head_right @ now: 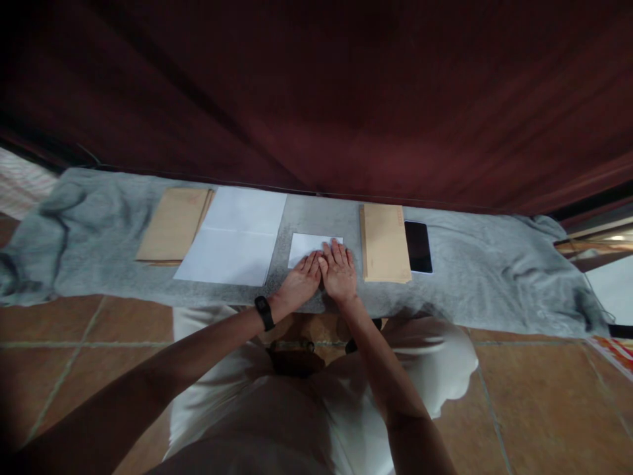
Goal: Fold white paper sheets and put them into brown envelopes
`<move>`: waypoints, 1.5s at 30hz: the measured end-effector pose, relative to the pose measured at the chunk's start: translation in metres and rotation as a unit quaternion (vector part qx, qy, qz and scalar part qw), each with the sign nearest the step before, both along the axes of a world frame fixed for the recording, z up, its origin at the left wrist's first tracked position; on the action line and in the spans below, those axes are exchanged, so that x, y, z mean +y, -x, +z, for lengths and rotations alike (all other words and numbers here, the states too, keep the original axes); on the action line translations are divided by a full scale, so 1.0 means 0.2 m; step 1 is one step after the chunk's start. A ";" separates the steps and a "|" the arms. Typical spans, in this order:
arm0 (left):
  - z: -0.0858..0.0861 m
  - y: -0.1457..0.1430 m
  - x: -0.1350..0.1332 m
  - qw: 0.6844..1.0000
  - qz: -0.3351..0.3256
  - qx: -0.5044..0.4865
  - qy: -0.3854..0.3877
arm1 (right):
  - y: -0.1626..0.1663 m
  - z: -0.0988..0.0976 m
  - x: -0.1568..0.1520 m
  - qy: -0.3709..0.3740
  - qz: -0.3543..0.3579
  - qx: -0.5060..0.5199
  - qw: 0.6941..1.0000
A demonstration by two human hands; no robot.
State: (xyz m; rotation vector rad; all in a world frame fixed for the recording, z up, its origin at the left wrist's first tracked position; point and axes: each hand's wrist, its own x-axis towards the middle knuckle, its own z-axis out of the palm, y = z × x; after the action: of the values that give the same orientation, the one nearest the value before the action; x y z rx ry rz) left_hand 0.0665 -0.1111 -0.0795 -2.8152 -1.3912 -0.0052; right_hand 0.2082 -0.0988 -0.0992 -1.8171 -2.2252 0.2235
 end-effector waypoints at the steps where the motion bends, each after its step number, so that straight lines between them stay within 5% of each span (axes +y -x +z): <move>1: 0.00 0.00 0.00 1.000 0.000 0.000 -0.002 | 0.00 0.00 0.00 -0.002 -0.004 -0.003 1.000; 12: -0.02 0.06 0.02 0.999 -0.025 -0.024 -0.019 | 0.00 -0.04 0.00 -0.041 -0.031 -0.020 0.998; 19: -0.05 0.13 0.03 0.989 0.079 -0.123 -0.019 | 0.00 -0.07 0.00 -0.060 -0.049 -0.009 0.997; 29: -0.08 0.12 0.06 0.976 0.165 -0.138 -0.009 | 0.01 -0.06 0.00 -0.053 -0.063 0.005 0.997; 37: -0.08 -0.01 0.13 0.983 0.121 -0.138 0.016 | 0.01 -0.05 0.00 -0.046 -0.063 -0.007 0.997; 45: -0.09 0.04 0.13 0.974 0.187 -0.126 -0.022 | 0.01 -0.05 0.00 -0.054 -0.068 0.000 0.996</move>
State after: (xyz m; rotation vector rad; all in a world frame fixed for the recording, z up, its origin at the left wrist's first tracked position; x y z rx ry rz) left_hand 0.0587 -0.0853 -0.0975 -2.5390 -1.9252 -0.3983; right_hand 0.2069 -0.0989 -0.1082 -1.8991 -2.0599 0.0744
